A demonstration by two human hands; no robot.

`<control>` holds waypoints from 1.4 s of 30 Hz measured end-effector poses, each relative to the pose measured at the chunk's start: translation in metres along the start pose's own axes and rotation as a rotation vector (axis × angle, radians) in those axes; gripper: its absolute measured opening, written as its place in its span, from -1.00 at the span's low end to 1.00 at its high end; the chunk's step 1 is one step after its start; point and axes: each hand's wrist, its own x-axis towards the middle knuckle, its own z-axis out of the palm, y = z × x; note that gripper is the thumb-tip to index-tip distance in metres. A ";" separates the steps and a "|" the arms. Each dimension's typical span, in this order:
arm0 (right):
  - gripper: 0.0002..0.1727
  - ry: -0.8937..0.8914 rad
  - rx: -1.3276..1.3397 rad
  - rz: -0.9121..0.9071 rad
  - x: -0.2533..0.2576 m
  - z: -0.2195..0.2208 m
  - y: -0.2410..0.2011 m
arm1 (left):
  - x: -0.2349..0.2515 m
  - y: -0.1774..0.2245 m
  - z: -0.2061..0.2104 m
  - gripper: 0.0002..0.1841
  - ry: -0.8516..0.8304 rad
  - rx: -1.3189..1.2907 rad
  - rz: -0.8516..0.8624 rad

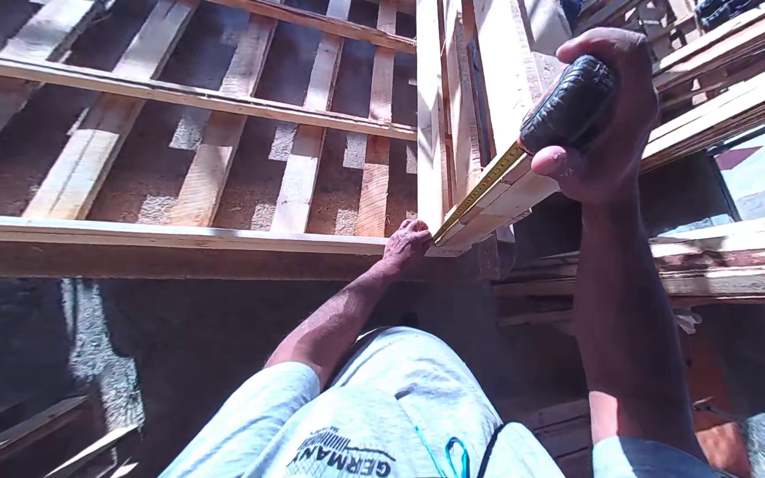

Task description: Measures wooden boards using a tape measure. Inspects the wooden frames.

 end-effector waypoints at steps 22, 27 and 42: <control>-0.18 0.008 -0.081 0.066 -0.005 0.000 -0.004 | -0.002 -0.002 0.007 -0.65 -0.030 0.036 -0.031; -0.15 0.014 -0.068 0.064 -0.005 0.000 -0.003 | -0.001 -0.003 0.006 -0.65 -0.026 0.037 -0.025; -0.31 0.004 -0.120 0.052 -0.005 0.000 -0.002 | -0.002 -0.004 0.007 -0.71 -0.004 0.026 -0.009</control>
